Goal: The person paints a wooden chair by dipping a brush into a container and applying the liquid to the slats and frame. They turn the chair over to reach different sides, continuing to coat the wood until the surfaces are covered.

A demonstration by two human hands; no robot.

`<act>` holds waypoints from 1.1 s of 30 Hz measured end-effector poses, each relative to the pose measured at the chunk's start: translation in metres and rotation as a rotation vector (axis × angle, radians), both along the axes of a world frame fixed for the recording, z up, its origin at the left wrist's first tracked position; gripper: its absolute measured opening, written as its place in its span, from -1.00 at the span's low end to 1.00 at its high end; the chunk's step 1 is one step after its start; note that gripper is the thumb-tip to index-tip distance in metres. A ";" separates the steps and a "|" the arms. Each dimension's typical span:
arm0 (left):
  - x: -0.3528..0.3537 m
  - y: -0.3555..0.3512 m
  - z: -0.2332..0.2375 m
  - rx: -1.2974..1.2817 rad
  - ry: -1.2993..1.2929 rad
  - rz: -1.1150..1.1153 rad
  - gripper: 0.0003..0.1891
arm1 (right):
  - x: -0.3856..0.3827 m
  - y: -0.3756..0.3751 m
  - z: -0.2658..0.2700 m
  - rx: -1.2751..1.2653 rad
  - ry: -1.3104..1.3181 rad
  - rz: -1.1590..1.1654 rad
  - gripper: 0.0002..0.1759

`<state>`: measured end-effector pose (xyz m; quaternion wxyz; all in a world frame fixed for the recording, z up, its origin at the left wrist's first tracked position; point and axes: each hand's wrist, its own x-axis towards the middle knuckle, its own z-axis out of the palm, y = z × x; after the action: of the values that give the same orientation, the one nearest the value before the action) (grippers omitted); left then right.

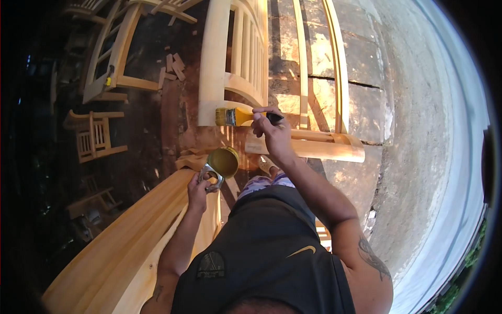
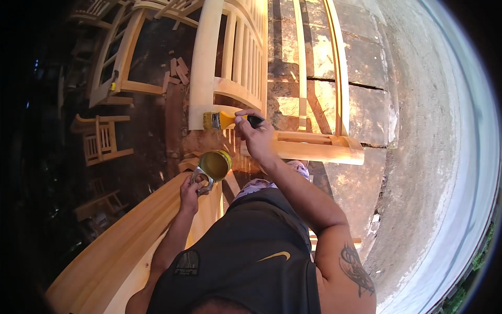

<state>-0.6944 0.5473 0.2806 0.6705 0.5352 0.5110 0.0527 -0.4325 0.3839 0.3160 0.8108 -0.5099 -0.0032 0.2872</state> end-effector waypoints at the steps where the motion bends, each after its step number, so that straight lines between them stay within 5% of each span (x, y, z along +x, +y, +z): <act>1: -0.002 0.001 0.001 0.005 0.005 -0.005 -0.74 | 0.004 0.000 -0.015 0.061 0.092 0.010 -0.80; 7: -0.011 0.004 0.002 0.022 0.051 -0.031 -0.75 | 0.012 -0.011 -0.124 0.065 0.335 -0.038 -0.75; 17: -0.011 0.002 0.005 0.029 0.057 -0.050 -0.74 | 0.022 -0.038 -0.217 -0.228 0.247 -0.145 -0.80; 21: -0.014 0.005 0.003 0.028 0.035 -0.055 -0.72 | 0.011 -0.015 -0.201 -0.361 0.034 -0.129 -0.77; 24: -0.013 0.004 0.003 0.040 0.036 -0.041 -0.71 | -0.001 0.009 -0.119 -0.581 -0.442 -0.107 -0.78; 30: -0.008 -0.001 0.007 0.014 0.027 -0.033 -0.74 | -0.013 0.027 -0.003 -0.339 -0.655 -0.104 -0.84; 33: -0.006 -0.001 0.007 0.007 0.039 -0.030 -0.74 | -0.009 0.022 0.019 -0.241 -0.468 -0.019 -0.84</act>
<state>-0.7006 0.5463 0.2878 0.6593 0.5461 0.5158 0.0338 -0.4417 0.4062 0.3350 0.7241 -0.6554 -0.1516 0.1522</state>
